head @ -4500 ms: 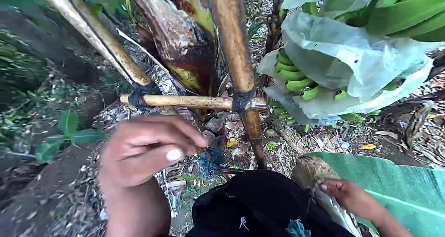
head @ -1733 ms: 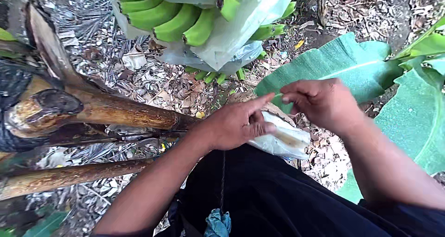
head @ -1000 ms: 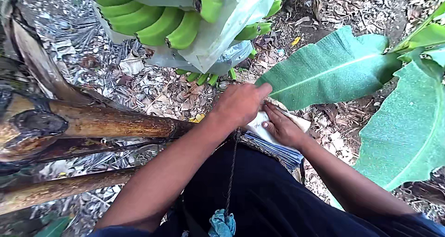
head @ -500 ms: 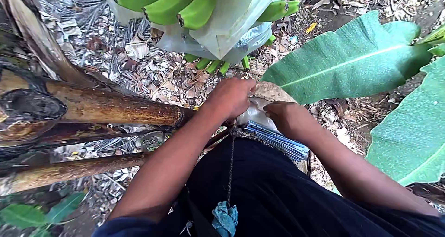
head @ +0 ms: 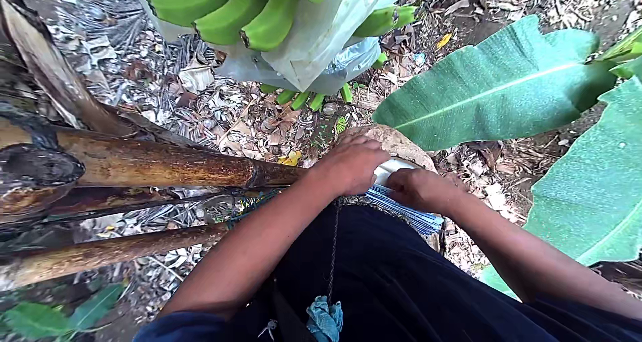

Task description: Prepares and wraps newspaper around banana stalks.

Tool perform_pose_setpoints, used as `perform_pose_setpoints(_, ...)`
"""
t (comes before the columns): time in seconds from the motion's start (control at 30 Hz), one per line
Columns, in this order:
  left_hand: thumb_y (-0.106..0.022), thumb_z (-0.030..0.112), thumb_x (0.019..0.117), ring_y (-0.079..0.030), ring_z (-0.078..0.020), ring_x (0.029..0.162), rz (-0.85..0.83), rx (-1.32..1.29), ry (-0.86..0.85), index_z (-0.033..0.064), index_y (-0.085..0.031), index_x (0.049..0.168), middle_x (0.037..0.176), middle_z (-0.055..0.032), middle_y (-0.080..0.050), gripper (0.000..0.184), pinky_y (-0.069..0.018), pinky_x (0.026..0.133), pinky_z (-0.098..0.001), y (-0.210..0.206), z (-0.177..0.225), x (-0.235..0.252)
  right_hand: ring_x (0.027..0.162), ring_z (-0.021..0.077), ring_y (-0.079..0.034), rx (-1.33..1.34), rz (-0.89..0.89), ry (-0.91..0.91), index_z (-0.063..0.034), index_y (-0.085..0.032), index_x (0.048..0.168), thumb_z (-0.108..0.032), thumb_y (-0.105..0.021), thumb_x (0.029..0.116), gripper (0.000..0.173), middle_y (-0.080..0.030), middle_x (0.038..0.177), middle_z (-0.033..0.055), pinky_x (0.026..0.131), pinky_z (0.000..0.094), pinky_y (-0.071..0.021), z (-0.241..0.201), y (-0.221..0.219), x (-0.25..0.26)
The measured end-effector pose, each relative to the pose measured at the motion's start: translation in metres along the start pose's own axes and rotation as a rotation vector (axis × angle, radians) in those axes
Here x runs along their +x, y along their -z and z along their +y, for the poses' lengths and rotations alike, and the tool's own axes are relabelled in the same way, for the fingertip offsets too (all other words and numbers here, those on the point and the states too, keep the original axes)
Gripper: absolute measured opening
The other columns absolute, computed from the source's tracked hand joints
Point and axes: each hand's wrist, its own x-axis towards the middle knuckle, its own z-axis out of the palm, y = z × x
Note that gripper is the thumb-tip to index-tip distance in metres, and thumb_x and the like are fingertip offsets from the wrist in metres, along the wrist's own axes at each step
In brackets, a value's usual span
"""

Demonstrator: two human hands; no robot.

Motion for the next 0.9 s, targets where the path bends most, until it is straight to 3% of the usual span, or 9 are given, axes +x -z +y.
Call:
perform_pose_setpoints(0.13, -0.065, 0.048, 0.0970, -0.040, -0.0220, 0.147, -0.048, -0.077, -0.066, 0.0245, -0.066, 0.136, 0.144, 0.0039, -0.061, 0.045, -0.0250, 0.123, -0.0542, -0.004, 0.003, -0.005, 0.087, 0.0285, -0.070, 0.019, 0.088, 0.125, -0.0114, -0.074, 0.093, -0.031, -0.058, 0.1014, 0.027, -0.070, 0.091, 0.0083, 0.075, 0.0573, -0.0562, -0.007, -0.007, -0.014)
perform_pose_setpoints(0.23, -0.071, 0.047, 0.0930, -0.050, -0.0157, 0.139, 0.051, -0.266, -0.149, 0.0204, -0.070, 0.129, 0.124, 0.0064, -0.072, 0.045, -0.0207, 0.126, -0.0523, 0.011, 0.006, -0.012, 0.079, 0.0249, -0.068, 0.007, 0.189, 0.177, -0.0125, -0.072, 0.087, -0.030, -0.059, 0.1005, 0.026, -0.068, 0.083, 0.0054, 0.067, 0.0536, -0.0552, -0.028, 0.019, -0.031)
perform_pose_setpoints(0.27, -0.074, 0.044, 0.0911, -0.056, -0.0135, 0.132, 0.080, -0.310, -0.175, 0.0187, -0.071, 0.127, 0.117, 0.0066, -0.073, 0.044, -0.0244, 0.125, -0.0511, 0.018, 0.009, -0.016, 0.076, 0.0203, -0.067, -0.001, 0.255, 0.197, -0.0152, -0.073, 0.085, -0.030, -0.061, 0.0987, 0.023, -0.067, 0.081, 0.0015, 0.065, 0.0498, -0.0556, -0.035, 0.035, -0.039)
perform_pose_setpoints(0.33, -0.078, 0.041, 0.0890, -0.066, -0.0084, 0.111, 0.114, -0.351, -0.202, 0.0184, -0.066, 0.131, 0.109, 0.0078, -0.074, 0.049, -0.0466, 0.111, -0.0435, 0.034, 0.019, -0.022, 0.071, 0.0121, -0.065, -0.039, 0.356, 0.203, -0.0212, -0.073, 0.082, -0.032, -0.066, 0.0955, 0.019, -0.065, 0.078, -0.0062, 0.061, 0.0424, -0.0551, -0.047, 0.066, -0.057)
perform_pose_setpoints(0.43, -0.077, 0.040, 0.0904, -0.070, -0.0068, 0.099, 0.069, -0.338, -0.168, 0.0198, -0.068, 0.129, 0.109, 0.0067, -0.074, 0.045, -0.0589, 0.092, -0.0391, 0.046, 0.027, -0.024, 0.066, 0.0078, -0.061, -0.120, 0.406, 0.150, -0.0251, -0.073, 0.081, -0.037, -0.068, 0.0944, 0.018, -0.062, 0.075, -0.0104, 0.056, 0.0386, -0.0528, -0.049, 0.085, -0.073)
perform_pose_setpoints(0.6, -0.071, 0.039, 0.0956, -0.070, -0.0122, 0.096, -0.071, -0.229, -0.127, 0.0229, -0.075, 0.117, 0.106, 0.0026, -0.074, 0.027, -0.0585, 0.087, -0.0452, 0.030, 0.023, -0.013, 0.076, 0.0064, -0.064, 0.062, 0.186, 0.114, -0.0259, -0.074, 0.090, -0.048, -0.068, 0.0956, 0.024, -0.066, 0.087, -0.0086, 0.068, 0.0369, -0.0565, -0.040, 0.073, -0.081)
perform_pose_setpoints(0.7, -0.076, 0.041, 0.0917, -0.070, -0.0157, 0.101, -0.125, -0.174, -0.081, 0.0238, -0.061, 0.141, 0.115, -0.0003, -0.073, 0.055, -0.0575, 0.091, -0.0482, 0.032, 0.029, -0.014, 0.105, 0.0109, -0.063, 0.123, 0.015, 0.175, -0.0284, -0.078, 0.107, -0.060, -0.054, 0.0997, 0.040, -0.068, 0.107, -0.0051, 0.090, 0.0412, -0.0529, -0.031, 0.062, -0.078)
perform_pose_setpoints(0.8, -0.085, 0.040, 0.0833, -0.069, -0.0187, 0.109, -0.114, -0.274, -0.038, 0.0271, -0.050, 0.151, 0.125, -0.0026, -0.071, 0.077, -0.0567, 0.094, -0.0518, 0.038, 0.030, -0.021, 0.096, 0.0146, -0.065, 0.157, 0.332, 0.131, -0.0223, -0.077, 0.110, -0.042, -0.067, 0.0980, 0.025, -0.067, 0.101, 0.0001, 0.082, 0.0404, -0.0566, -0.020, 0.060, -0.072)
perform_pose_setpoints(0.9, -0.086, 0.045, 0.0807, -0.068, -0.0203, 0.113, -0.116, -0.300, -0.007, 0.0288, -0.045, 0.155, 0.128, -0.0041, -0.070, 0.086, -0.0558, 0.095, -0.0539, 0.038, 0.029, -0.025, 0.114, 0.0325, -0.059, 0.022, 0.463, 0.020, -0.0143, -0.065, 0.121, -0.040, -0.088, 0.0792, 0.055, -0.060, 0.125, 0.0119, 0.094, 0.0562, -0.0521, -0.010, 0.060, -0.058)
